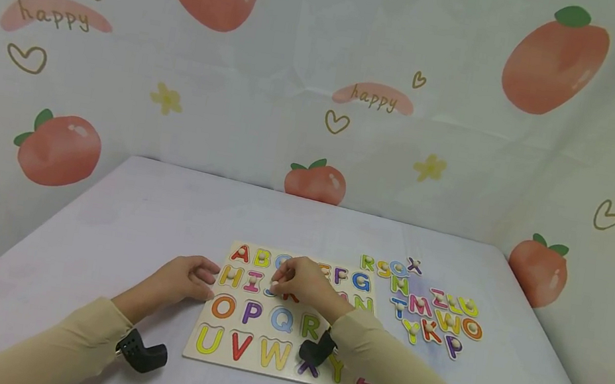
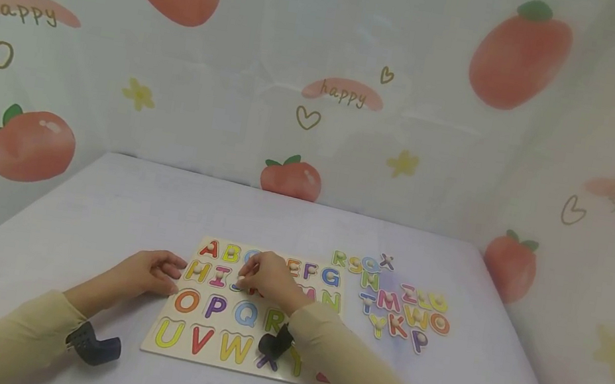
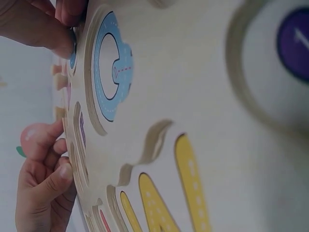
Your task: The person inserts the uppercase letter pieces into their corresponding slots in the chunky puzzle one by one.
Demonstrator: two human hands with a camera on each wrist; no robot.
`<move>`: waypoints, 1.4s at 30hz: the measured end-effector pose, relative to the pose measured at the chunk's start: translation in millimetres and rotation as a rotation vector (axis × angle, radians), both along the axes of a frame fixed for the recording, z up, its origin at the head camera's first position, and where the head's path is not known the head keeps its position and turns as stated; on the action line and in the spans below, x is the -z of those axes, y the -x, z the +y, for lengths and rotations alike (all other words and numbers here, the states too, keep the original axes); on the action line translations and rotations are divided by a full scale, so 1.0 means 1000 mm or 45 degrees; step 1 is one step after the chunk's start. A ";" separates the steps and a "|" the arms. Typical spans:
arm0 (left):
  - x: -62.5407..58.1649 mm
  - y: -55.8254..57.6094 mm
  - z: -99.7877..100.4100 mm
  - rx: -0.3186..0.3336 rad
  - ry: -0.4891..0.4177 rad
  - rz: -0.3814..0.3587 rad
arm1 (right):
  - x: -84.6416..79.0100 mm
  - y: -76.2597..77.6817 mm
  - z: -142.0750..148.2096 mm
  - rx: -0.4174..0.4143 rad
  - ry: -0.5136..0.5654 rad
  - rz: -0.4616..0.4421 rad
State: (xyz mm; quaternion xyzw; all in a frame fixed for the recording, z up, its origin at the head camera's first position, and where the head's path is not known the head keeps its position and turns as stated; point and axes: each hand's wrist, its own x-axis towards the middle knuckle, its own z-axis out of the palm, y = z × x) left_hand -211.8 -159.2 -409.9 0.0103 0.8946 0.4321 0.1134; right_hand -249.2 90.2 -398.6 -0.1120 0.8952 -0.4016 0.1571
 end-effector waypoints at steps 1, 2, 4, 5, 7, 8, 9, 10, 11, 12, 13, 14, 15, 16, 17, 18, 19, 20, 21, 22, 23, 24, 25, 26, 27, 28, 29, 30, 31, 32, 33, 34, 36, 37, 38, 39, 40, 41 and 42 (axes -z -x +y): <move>0.000 0.000 0.000 0.000 0.002 0.000 | 0.000 0.000 0.000 -0.002 -0.003 0.000; 0.001 0.000 0.000 0.001 0.005 0.002 | 0.000 0.000 0.000 -0.002 -0.006 -0.003; 0.001 0.000 0.000 -0.002 0.010 0.002 | -0.001 0.000 0.000 -0.002 -0.007 -0.010; 0.001 0.000 0.000 -0.004 0.012 0.002 | -0.002 -0.001 0.000 0.000 -0.008 -0.016; 0.001 0.000 0.000 -0.005 0.015 -0.001 | -0.003 -0.001 0.000 0.002 -0.008 -0.024; 0.000 0.000 0.000 -0.003 0.015 -0.002 | -0.003 -0.001 0.000 0.001 -0.006 -0.027; 0.000 0.000 0.000 -0.006 0.013 -0.007 | -0.004 -0.001 0.000 0.002 -0.005 -0.030; 0.000 -0.001 0.000 -0.003 0.011 -0.008 | -0.004 -0.001 0.000 0.001 -0.004 -0.033; -0.001 -0.001 0.000 -0.001 0.011 -0.008 | -0.004 -0.001 0.000 0.001 -0.007 -0.034; -0.001 -0.001 0.001 0.002 0.011 -0.008 | -0.005 -0.001 0.000 0.000 -0.009 -0.035; -0.001 -0.001 0.001 0.002 0.010 -0.007 | -0.005 -0.001 0.000 0.000 -0.012 -0.035; -0.002 -0.001 0.001 0.003 0.009 -0.007 | -0.005 0.000 0.000 0.000 -0.015 -0.036; -0.002 -0.001 0.001 0.002 0.009 -0.007 | -0.005 0.000 0.000 0.001 -0.019 -0.038; -0.003 -0.001 0.001 0.006 0.012 -0.004 | -0.004 0.000 0.000 0.001 -0.023 -0.039; -0.003 -0.001 0.001 0.006 0.012 -0.004 | -0.004 0.000 0.000 0.002 -0.025 -0.040; -0.003 -0.001 0.001 0.008 0.012 -0.005 | -0.004 0.001 0.000 0.004 -0.027 -0.045; -0.003 -0.001 0.001 0.008 0.012 -0.005 | -0.004 0.001 -0.001 0.005 -0.028 -0.047; -0.003 -0.001 0.001 0.011 0.013 -0.003 | -0.004 0.001 -0.001 0.006 -0.029 -0.048; -0.003 0.000 0.001 0.013 0.014 -0.002 | -0.004 0.001 -0.001 0.007 -0.030 -0.048; -0.003 0.000 0.001 0.015 0.013 -0.001 | -0.004 0.001 -0.001 0.009 -0.031 -0.048; -0.003 0.000 0.000 0.017 0.013 0.000 | -0.004 0.001 -0.001 0.010 -0.032 -0.047; -0.002 0.000 0.000 0.017 0.013 0.000 | -0.003 0.001 -0.001 0.011 -0.034 -0.044; -0.002 0.000 0.000 0.015 0.011 0.000 | -0.003 0.001 -0.001 0.011 -0.034 -0.039; -0.002 0.000 0.000 0.014 0.010 -0.001 | -0.003 0.001 -0.001 0.011 -0.035 -0.036; -0.001 0.000 0.000 0.013 0.008 -0.005 | -0.003 0.001 -0.001 0.012 -0.035 -0.035; -0.001 0.000 0.000 0.011 0.007 -0.008 | -0.003 0.001 -0.001 0.010 -0.031 -0.036; -0.001 0.000 0.000 0.008 0.006 -0.012 | -0.003 0.001 -0.001 0.007 -0.029 -0.038; 0.000 0.000 0.000 0.004 0.004 -0.014 | -0.003 0.001 -0.001 0.002 -0.025 -0.042; 0.000 0.000 0.000 0.002 0.002 -0.016 | -0.003 0.001 -0.001 -0.003 -0.017 -0.048; 0.000 0.000 0.000 0.001 0.003 -0.019 | -0.003 0.001 0.000 -0.007 -0.014 -0.049; 0.001 0.000 0.000 0.000 -0.001 -0.022 | -0.003 0.001 0.000 -0.009 -0.014 -0.049; 0.001 -0.001 0.000 -0.005 -0.007 -0.024 | -0.004 0.001 0.001 -0.010 -0.010 -0.047; 0.001 -0.001 0.000 -0.001 -0.018 -0.022 | -0.007 0.001 0.005 0.002 -0.011 -0.029; 0.001 -0.001 0.000 0.002 -0.022 -0.019 | -0.009 0.001 0.007 0.007 -0.011 -0.014; 0.001 -0.001 0.000 0.004 -0.026 -0.014 | -0.011 0.001 0.010 0.018 -0.011 0.000; 0.001 -0.001 0.000 0.007 -0.028 -0.010 | -0.014 0.001 0.013 0.023 -0.003 0.019; 0.001 -0.001 0.000 0.009 -0.028 -0.005 | -0.017 0.001 0.017 0.026 0.010 0.039; 0.001 -0.001 0.000 0.015 -0.025 0.002 | -0.020 0.001 0.022 0.032 0.019 0.062; 0.001 -0.001 0.000 0.014 -0.023 0.005 | -0.024 0.000 0.026 0.038 0.037 0.076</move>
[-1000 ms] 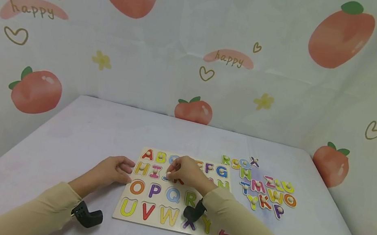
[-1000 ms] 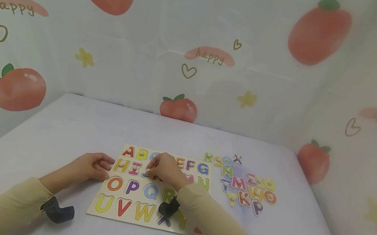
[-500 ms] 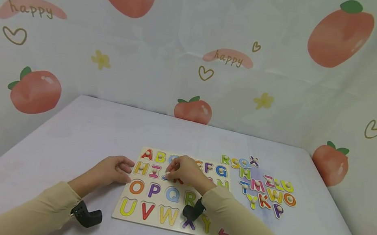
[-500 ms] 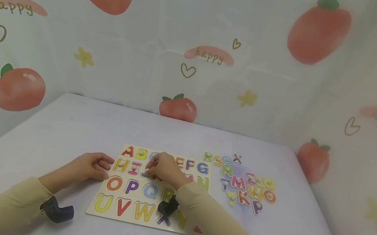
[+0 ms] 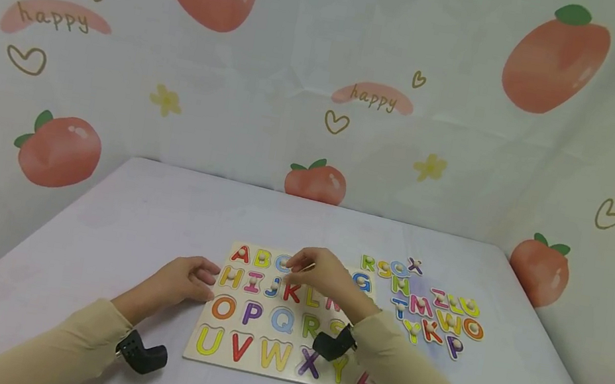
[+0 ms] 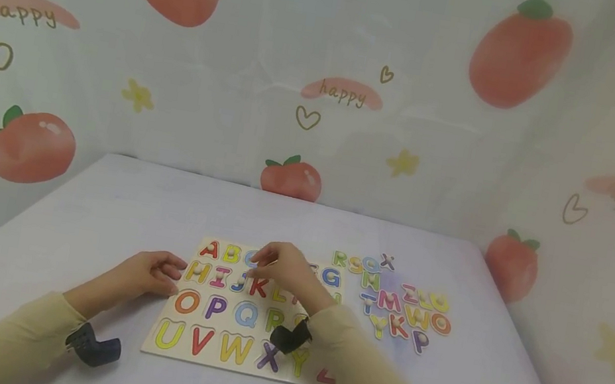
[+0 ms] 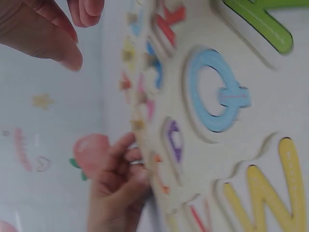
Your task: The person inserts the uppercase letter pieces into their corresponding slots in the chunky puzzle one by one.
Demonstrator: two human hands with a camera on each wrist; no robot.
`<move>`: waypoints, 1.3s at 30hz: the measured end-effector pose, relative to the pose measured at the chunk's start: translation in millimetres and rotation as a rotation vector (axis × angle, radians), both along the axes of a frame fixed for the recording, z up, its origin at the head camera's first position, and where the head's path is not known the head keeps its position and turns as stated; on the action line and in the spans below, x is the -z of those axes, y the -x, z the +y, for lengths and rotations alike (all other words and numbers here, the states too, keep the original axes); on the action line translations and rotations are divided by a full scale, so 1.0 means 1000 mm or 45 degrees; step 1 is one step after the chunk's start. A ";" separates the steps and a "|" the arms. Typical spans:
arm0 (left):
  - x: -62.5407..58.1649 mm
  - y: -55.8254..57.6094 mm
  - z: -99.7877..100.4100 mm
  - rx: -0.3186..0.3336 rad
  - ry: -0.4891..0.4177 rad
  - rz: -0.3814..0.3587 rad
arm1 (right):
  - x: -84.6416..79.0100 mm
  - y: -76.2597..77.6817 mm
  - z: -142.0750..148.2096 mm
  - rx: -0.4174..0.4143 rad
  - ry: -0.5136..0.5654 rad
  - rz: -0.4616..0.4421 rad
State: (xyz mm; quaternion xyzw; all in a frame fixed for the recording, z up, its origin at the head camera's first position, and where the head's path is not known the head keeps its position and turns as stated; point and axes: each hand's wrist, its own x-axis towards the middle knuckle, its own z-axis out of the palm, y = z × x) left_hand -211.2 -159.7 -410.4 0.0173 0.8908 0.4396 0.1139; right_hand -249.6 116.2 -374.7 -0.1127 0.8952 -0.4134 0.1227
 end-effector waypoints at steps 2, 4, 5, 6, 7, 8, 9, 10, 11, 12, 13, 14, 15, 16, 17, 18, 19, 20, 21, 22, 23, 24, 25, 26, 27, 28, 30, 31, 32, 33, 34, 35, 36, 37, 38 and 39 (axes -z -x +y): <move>0.000 0.000 0.000 0.000 0.005 0.001 | -0.007 -0.001 0.010 0.014 0.043 0.024; -0.001 0.000 0.000 0.002 0.004 0.001 | -0.013 -0.003 0.022 0.026 0.084 0.038; -0.002 0.000 0.000 0.005 0.003 0.003 | -0.016 -0.003 0.029 0.031 0.104 0.045; -0.003 0.000 0.000 0.004 0.004 0.003 | -0.018 -0.005 0.036 0.032 0.118 0.054; -0.003 0.000 -0.001 0.005 0.003 0.006 | -0.020 -0.006 0.043 0.033 0.127 0.063; -0.003 0.000 -0.001 0.005 0.003 0.007 | -0.023 -0.007 0.051 0.032 0.134 0.075; -0.003 0.000 -0.001 0.005 0.002 0.009 | -0.024 -0.008 0.059 0.038 0.137 0.086; -0.003 0.000 -0.001 0.005 0.004 0.011 | -0.026 -0.009 0.066 0.041 0.135 0.097; -0.003 0.000 -0.001 0.003 0.006 0.009 | -0.028 -0.010 0.074 0.050 0.136 0.105; -0.003 0.000 -0.001 -0.002 0.006 0.006 | -0.029 -0.011 0.081 0.066 0.130 0.104; -0.003 0.000 -0.001 -0.003 0.005 0.006 | -0.031 -0.012 0.089 0.077 0.132 0.106; -0.003 -0.001 -0.001 -0.006 0.008 0.004 | -0.032 -0.013 0.097 0.096 0.134 0.105; -0.003 -0.001 -0.001 -0.008 0.007 0.003 | -0.032 -0.013 0.105 0.118 0.133 0.101; -0.003 -0.001 -0.001 -0.010 0.009 0.001 | -0.032 -0.014 0.113 0.139 0.132 0.097; -0.003 -0.001 -0.001 -0.011 0.009 0.001 | -0.033 -0.014 0.121 0.155 0.133 0.101; -0.003 -0.001 -0.001 -0.013 0.009 0.000 | -0.032 -0.015 0.128 0.181 0.131 0.098; -0.003 -0.002 -0.001 -0.014 0.011 0.000 | -0.032 -0.016 0.135 0.202 0.133 0.092; -0.003 -0.002 -0.001 -0.015 0.010 -0.001 | -0.032 -0.017 0.142 0.229 0.131 0.084; -0.004 -0.002 -0.001 -0.016 0.008 -0.002 | -0.031 -0.017 0.149 0.247 0.123 0.078; -0.004 -0.002 -0.001 -0.015 0.010 -0.001 | -0.030 -0.019 0.155 0.264 0.119 0.070; -0.004 -0.002 0.000 -0.014 0.012 -0.001 | -0.029 -0.020 0.161 0.279 0.111 0.061; -0.004 -0.002 0.000 -0.014 0.014 0.001 | -0.027 -0.021 0.168 0.298 0.102 0.051; -0.004 -0.002 0.000 -0.012 0.015 0.004 | -0.026 -0.023 0.174 0.308 0.096 0.046; -0.004 -0.002 0.000 -0.009 0.015 0.006 | -0.024 -0.024 0.180 0.317 0.086 0.047; -0.004 -0.002 0.000 -0.006 0.016 0.009 | -0.021 -0.025 0.187 0.324 0.078 0.047; -0.004 -0.002 0.000 -0.005 0.016 0.011 | -0.019 -0.027 0.193 0.330 0.073 0.049; -0.004 -0.002 0.001 0.000 0.011 0.015 | -0.013 -0.030 0.205 0.342 0.055 0.050; -0.004 -0.002 0.001 0.000 0.010 0.016 | -0.010 -0.031 0.210 0.349 0.048 0.042; -0.004 -0.002 0.001 -0.001 0.008 0.016 | -0.006 -0.032 0.215 0.358 0.043 0.033; -0.004 -0.002 0.000 -0.003 0.012 0.014 | -0.003 -0.033 0.219 0.365 0.033 0.023; -0.004 -0.002 0.000 -0.003 0.016 0.013 | 0.000 -0.034 0.222 0.373 0.021 0.009; -0.003 -0.002 0.000 -0.002 0.018 0.013 | 0.002 -0.036 0.225 0.374 0.013 -0.004; -0.003 -0.002 0.000 -0.003 0.022 0.010 | 0.005 -0.038 0.227 0.381 0.006 -0.018; -0.003 -0.001 0.000 -0.006 0.018 0.006 | 0.007 -0.040 0.229 0.378 0.006 -0.029; -0.003 -0.001 0.000 -0.006 0.018 0.003 | 0.010 -0.042 0.230 0.379 0.009 -0.035; -0.002 -0.001 0.000 -0.006 0.019 -0.001 | 0.012 -0.045 0.231 0.372 0.002 -0.038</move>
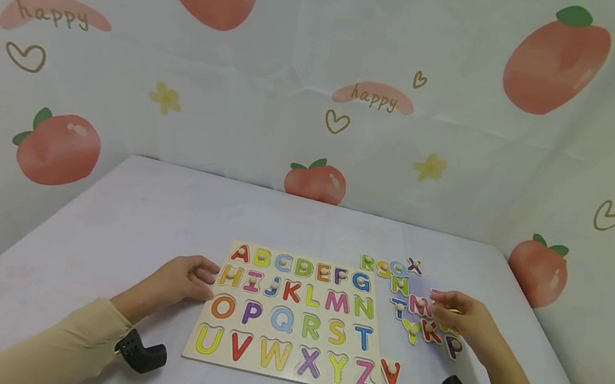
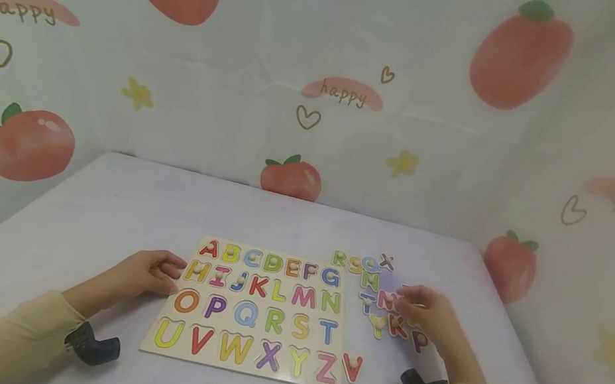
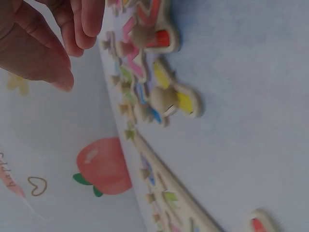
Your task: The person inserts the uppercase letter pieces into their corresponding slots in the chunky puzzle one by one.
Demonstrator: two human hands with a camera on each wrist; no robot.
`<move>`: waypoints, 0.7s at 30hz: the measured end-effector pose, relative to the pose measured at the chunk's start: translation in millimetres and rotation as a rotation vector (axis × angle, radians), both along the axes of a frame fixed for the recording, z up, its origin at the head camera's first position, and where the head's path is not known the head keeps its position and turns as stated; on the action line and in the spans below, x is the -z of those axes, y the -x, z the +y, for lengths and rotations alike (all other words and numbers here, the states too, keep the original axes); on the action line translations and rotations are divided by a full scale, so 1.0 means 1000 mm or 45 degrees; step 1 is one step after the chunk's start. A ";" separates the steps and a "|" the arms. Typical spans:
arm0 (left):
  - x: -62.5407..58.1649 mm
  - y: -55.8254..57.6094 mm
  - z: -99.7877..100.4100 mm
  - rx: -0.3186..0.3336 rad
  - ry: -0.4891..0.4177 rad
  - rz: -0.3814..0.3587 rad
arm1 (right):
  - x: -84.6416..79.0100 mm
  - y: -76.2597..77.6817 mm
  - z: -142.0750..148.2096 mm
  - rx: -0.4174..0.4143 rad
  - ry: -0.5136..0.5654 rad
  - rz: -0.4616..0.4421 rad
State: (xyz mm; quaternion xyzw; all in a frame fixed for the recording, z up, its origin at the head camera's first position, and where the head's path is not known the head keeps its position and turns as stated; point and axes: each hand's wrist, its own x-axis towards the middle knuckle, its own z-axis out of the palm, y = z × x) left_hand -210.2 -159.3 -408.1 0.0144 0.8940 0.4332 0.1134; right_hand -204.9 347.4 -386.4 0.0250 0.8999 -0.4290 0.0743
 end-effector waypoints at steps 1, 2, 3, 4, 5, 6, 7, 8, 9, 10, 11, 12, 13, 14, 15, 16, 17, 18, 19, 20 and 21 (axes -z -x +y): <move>0.000 0.000 0.000 0.001 -0.003 -0.001 | 0.002 -0.002 0.001 -0.005 -0.002 -0.004; 0.000 0.000 0.000 0.000 -0.004 -0.004 | 0.004 -0.004 0.002 -0.006 -0.005 -0.008; 0.000 0.000 0.000 -0.001 -0.004 -0.005 | 0.006 -0.006 0.003 0.003 -0.007 -0.016; 0.000 0.000 0.001 -0.002 -0.003 -0.005 | 0.007 -0.007 0.004 0.000 -0.014 -0.018; 0.000 0.000 0.001 -0.003 0.002 -0.005 | 0.009 -0.008 0.004 0.003 -0.027 -0.020; 0.000 0.000 0.001 -0.004 0.002 -0.005 | 0.011 -0.008 0.005 -0.005 -0.046 -0.018; 0.000 0.000 0.001 -0.005 0.002 -0.005 | 0.012 -0.009 0.005 0.001 -0.051 -0.022; 0.000 0.000 0.000 -0.006 0.003 -0.004 | 0.013 -0.009 0.005 0.002 -0.057 -0.021; 0.000 0.000 0.000 -0.006 0.002 -0.003 | 0.014 -0.010 0.005 -0.005 -0.060 -0.016; 0.000 0.000 0.000 -0.005 -0.001 -0.002 | 0.014 -0.010 0.005 -0.013 -0.067 -0.010; -0.001 0.000 0.000 -0.005 -0.001 -0.001 | 0.015 -0.011 0.005 -0.013 -0.071 -0.007; 0.000 0.000 0.000 -0.003 -0.003 0.000 | 0.014 -0.011 0.004 -0.015 -0.074 -0.003; 0.000 0.000 0.000 -0.003 -0.005 0.002 | 0.014 -0.012 0.004 -0.017 -0.079 0.000; 0.000 0.000 0.000 -0.002 -0.004 0.002 | 0.014 -0.012 0.004 -0.028 -0.088 0.007; 0.000 0.000 0.000 -0.001 -0.004 0.001 | 0.013 -0.012 0.003 -0.037 -0.100 0.014; 0.000 0.000 0.000 -0.001 -0.004 -0.001 | 0.013 -0.012 0.003 -0.043 -0.110 0.016; 0.000 0.000 0.000 -0.001 -0.003 -0.002 | 0.013 -0.012 0.002 -0.050 -0.121 0.018; 0.000 0.000 0.000 -0.002 -0.002 -0.004 | 0.012 -0.012 0.002 -0.061 -0.133 0.021; 0.000 0.000 0.000 -0.003 -0.001 -0.005 | 0.012 -0.011 0.002 -0.072 -0.144 0.021; 0.000 0.000 0.000 -0.004 0.000 -0.006 | 0.012 -0.011 0.003 -0.080 -0.155 0.017; 0.000 0.000 0.000 -0.004 0.001 -0.006 | 0.012 -0.010 0.003 -0.080 -0.163 0.009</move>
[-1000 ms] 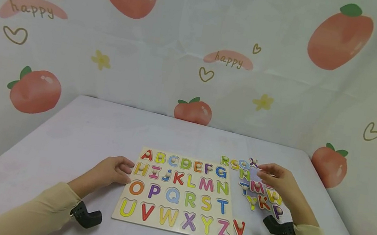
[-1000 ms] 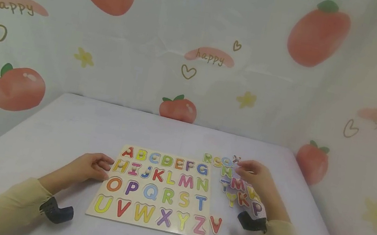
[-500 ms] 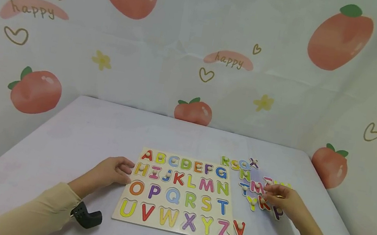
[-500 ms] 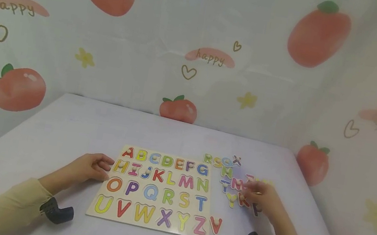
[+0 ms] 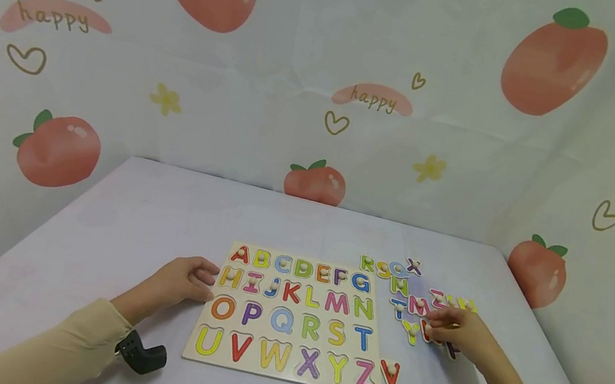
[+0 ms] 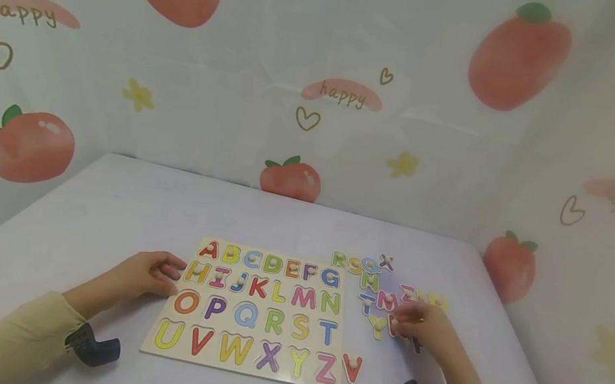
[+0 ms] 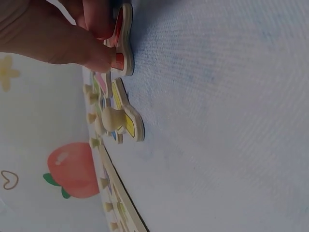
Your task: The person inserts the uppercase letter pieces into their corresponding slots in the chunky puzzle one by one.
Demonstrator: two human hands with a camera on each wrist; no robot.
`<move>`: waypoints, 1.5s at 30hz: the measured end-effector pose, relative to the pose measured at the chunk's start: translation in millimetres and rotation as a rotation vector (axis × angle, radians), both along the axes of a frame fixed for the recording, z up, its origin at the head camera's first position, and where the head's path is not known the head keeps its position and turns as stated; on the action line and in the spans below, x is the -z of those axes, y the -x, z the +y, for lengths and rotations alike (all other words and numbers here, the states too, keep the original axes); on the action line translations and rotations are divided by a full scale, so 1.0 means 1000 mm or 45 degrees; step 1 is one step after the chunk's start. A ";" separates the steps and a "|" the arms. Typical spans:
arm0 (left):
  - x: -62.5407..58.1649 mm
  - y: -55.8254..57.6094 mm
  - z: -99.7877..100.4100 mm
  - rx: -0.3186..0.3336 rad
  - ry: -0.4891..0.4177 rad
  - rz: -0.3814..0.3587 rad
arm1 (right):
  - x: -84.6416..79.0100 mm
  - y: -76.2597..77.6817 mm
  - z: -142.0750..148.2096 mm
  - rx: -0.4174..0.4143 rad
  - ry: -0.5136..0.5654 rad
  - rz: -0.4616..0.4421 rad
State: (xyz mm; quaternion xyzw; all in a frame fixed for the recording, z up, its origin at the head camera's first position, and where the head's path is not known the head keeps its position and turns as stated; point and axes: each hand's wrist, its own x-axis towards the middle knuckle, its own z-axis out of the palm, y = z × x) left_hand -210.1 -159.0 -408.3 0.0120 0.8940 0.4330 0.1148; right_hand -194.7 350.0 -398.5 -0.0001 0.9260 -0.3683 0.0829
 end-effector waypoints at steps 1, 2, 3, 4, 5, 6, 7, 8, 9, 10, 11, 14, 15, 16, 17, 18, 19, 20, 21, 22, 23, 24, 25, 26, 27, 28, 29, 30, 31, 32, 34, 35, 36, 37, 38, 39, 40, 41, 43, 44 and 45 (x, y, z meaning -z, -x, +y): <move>0.000 0.000 0.000 -0.001 -0.002 0.002 | 0.000 0.000 0.000 -0.004 -0.004 -0.007; 0.001 0.000 0.000 -0.001 -0.003 0.004 | 0.000 0.001 0.000 -0.010 -0.011 -0.012; 0.001 0.000 0.000 -0.001 -0.005 0.006 | 0.000 0.001 0.000 -0.011 -0.020 -0.019; 0.002 0.001 0.000 0.000 -0.007 0.009 | 0.001 0.001 0.000 -0.011 -0.024 -0.027; 0.002 0.001 0.000 0.002 -0.010 0.012 | 0.000 0.002 0.000 -0.012 -0.029 -0.033; 0.003 0.001 0.000 0.002 -0.010 0.012 | 0.000 0.002 -0.001 -0.008 -0.032 -0.041; 0.003 0.001 0.000 0.000 -0.010 0.012 | 0.000 0.002 -0.001 -0.012 -0.036 -0.045; 0.003 0.001 0.001 0.000 -0.011 0.014 | 0.000 0.002 -0.001 -0.011 -0.042 -0.053; 0.003 0.000 0.001 0.001 -0.013 0.015 | 0.000 0.002 -0.001 -0.010 -0.044 -0.060; 0.003 0.000 0.001 0.002 -0.014 0.015 | 0.000 0.001 -0.001 -0.014 -0.047 -0.064; 0.003 0.000 0.001 0.000 -0.015 0.015 | -0.001 0.001 -0.001 -0.015 -0.052 -0.069; 0.004 -0.001 0.001 0.001 -0.018 0.017 | -0.001 0.001 0.000 -0.012 -0.078 -0.079; 0.004 -0.001 0.001 -0.001 -0.018 0.017 | -0.002 0.001 0.000 -0.010 -0.082 -0.080; 0.004 -0.001 0.001 -0.002 -0.017 0.016 | -0.002 0.001 0.000 -0.007 -0.086 -0.079; 0.004 -0.001 0.001 -0.003 -0.016 0.017 | -0.003 0.001 0.000 0.001 -0.090 -0.077; 0.004 -0.001 0.002 -0.003 -0.017 0.016 | -0.004 0.001 -0.001 0.003 -0.093 -0.071; 0.004 -0.001 0.002 -0.003 -0.019 0.016 | -0.006 0.001 -0.001 0.005 -0.088 -0.066; 0.003 -0.001 0.002 -0.003 -0.020 0.016 | -0.008 0.001 -0.003 0.006 -0.078 -0.057; 0.003 -0.001 0.002 -0.004 -0.020 0.015 | -0.010 0.001 -0.004 0.008 -0.065 -0.051; 0.003 -0.001 0.002 -0.004 -0.021 0.014 | -0.012 0.002 -0.006 0.009 -0.058 -0.047; 0.003 -0.001 0.002 -0.004 -0.022 0.012 | -0.014 0.002 -0.009 0.008 -0.052 -0.045; 0.003 -0.001 0.001 -0.003 -0.021 0.012 | -0.016 0.003 -0.011 0.001 -0.045 -0.039; 0.003 -0.001 0.001 -0.003 -0.022 0.012 | -0.017 0.004 -0.014 0.000 -0.035 -0.040; 0.003 -0.001 0.001 -0.003 -0.021 0.012 | -0.019 0.006 -0.018 -0.004 -0.032 -0.039; 0.003 0.000 0.001 -0.004 -0.021 0.012 | -0.020 0.007 -0.023 -0.007 -0.029 -0.042; 0.003 0.000 0.001 -0.002 -0.020 0.013 | -0.022 0.009 -0.027 -0.013 -0.022 -0.044; 0.004 0.000 0.001 -0.001 -0.018 0.014 | -0.023 0.011 -0.032 -0.017 -0.015 -0.043; 0.004 0.000 0.001 0.000 -0.016 0.015 | -0.024 0.013 -0.037 -0.020 -0.008 -0.043; 0.004 0.000 0.000 -0.001 -0.018 0.014 | -0.026 0.015 -0.043 -0.019 0.000 -0.044; 0.003 0.000 0.000 -0.001 -0.018 0.015 | -0.028 0.016 -0.049 -0.034 0.006 -0.039; 0.003 0.001 0.000 -0.001 -0.015 0.017 | -0.032 0.020 -0.061 -0.057 0.015 -0.023; 0.004 0.001 0.000 -0.002 -0.014 0.017 | -0.034 0.022 -0.068 -0.067 0.022 -0.014; 0.003 0.001 0.000 -0.003 -0.014 0.018 | -0.036 0.024 -0.074 -0.086 0.032 -0.001; 0.003 0.001 0.000 -0.005 -0.014 0.018 | -0.037 0.026 -0.081 -0.102 0.040 0.014; 0.003 0.001 0.000 -0.005 -0.011 0.019 | -0.038 0.028 -0.087 -0.128 0.048 0.030; 0.003 0.001 0.000 -0.005 -0.008 0.020 | -0.038 0.031 -0.094 -0.135 0.057 0.041; 0.003 0.001 0.000 -0.005 -0.007 0.020 | -0.039 0.032 -0.101 -0.152 0.069 0.050; 0.002 0.001 0.000 -0.005 -0.008 0.018 | -0.039 0.034 -0.108 -0.164 0.079 0.059; 0.002 0.001 0.000 -0.007 -0.009 0.018 | -0.038 0.038 -0.123 -0.183 0.087 0.074; 0.002 0.000 0.000 -0.007 -0.010 0.017 | -0.038 0.039 -0.130 -0.193 0.089 0.076; 0.002 0.000 0.000 -0.007 -0.011 0.017 | -0.038 0.040 -0.137 -0.190 0.095 0.076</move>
